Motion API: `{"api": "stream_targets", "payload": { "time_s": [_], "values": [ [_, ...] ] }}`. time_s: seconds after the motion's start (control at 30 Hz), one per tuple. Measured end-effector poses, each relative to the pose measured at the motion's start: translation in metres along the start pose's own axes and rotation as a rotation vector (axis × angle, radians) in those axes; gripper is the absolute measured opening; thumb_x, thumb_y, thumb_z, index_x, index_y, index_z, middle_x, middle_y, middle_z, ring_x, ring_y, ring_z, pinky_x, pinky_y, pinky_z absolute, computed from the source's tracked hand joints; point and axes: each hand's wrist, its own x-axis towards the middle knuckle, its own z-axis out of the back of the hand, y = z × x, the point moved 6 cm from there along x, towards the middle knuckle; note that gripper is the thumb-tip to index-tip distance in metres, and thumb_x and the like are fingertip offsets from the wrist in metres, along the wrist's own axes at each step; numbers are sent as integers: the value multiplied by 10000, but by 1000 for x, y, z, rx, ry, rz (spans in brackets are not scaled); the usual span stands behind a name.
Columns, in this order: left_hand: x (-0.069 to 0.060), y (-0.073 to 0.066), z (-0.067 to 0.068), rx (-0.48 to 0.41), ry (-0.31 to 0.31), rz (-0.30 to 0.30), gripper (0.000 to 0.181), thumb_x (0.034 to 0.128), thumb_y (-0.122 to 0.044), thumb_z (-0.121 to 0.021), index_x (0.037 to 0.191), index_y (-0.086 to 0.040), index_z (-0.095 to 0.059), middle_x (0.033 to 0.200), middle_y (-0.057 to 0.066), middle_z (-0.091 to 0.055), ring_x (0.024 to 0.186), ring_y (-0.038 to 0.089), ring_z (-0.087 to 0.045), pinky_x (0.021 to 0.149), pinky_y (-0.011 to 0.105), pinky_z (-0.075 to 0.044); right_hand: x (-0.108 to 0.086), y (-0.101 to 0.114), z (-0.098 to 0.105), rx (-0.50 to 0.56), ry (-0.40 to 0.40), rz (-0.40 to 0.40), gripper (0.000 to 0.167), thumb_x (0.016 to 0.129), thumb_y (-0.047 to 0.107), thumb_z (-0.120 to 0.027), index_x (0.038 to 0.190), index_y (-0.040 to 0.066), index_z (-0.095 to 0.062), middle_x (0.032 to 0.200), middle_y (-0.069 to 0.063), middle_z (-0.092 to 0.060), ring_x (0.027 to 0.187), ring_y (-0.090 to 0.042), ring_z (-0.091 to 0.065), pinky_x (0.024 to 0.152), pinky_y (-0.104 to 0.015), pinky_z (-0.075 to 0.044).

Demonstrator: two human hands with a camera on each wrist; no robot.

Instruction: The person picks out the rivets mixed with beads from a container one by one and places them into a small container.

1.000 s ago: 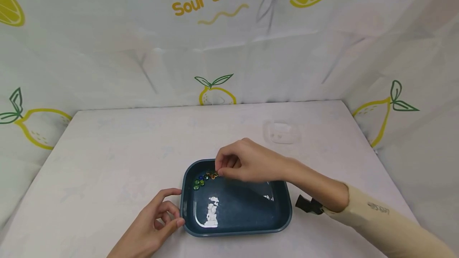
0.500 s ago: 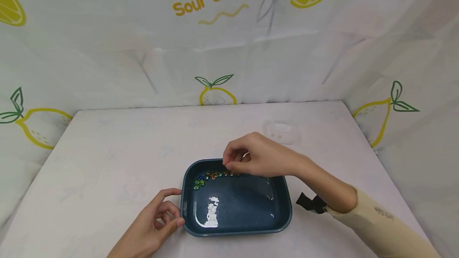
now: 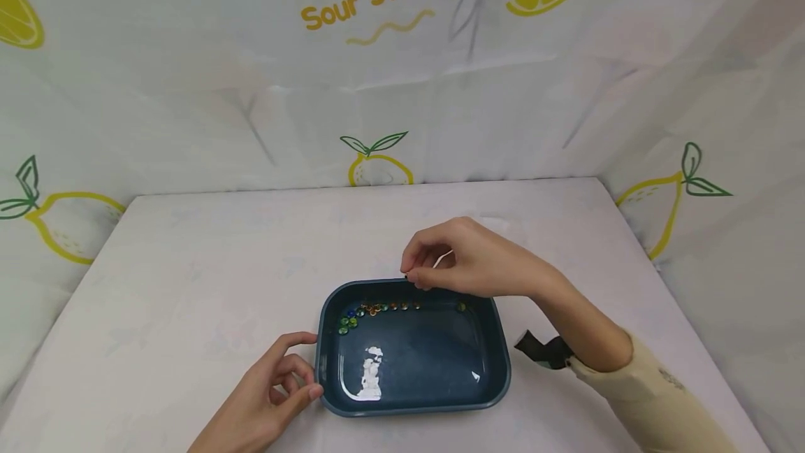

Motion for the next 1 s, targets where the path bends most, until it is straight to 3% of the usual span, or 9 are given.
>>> {"api": "stream_targets", "payload": {
  "time_s": [0.17,0.5,0.67,1.0],
  "values": [
    [-1,1,0,-3,-4,4,668,933,-249,-872,1490,-133,-521,925,-29,-687,662,40,-559,610,210,-512,-4,-4,5,36,-15,-13,109,984,132,-806,1087,140,-769,1010,-34,-789,897,-141,-783,862,-317,-661],
    [0,-1,1,-7,2,-18,655,948,-272,-858,1491,-136,-518,929,-32,-698,662,29,-562,618,211,-516,-14,-12,17,71,-82,17,106,1010,83,-763,1100,138,-765,1004,-18,-781,896,-161,-793,841,-327,-663],
    [0,0,1,-6,3,-24,649,954,-281,-852,1491,-134,-518,932,-32,-699,661,29,-562,624,212,-518,-20,-16,27,59,-145,15,139,1005,73,-766,1091,183,-765,1006,0,-768,879,-157,-770,820,-304,-653],
    [-1,0,1,-4,1,-16,655,949,-280,-857,1491,-143,-518,932,-37,-698,661,34,-565,633,212,-515,-29,-20,41,43,-273,15,162,989,25,-769,1091,151,-775,979,-31,-772,848,-168,-767,801,-293,-654]
  ]
}}
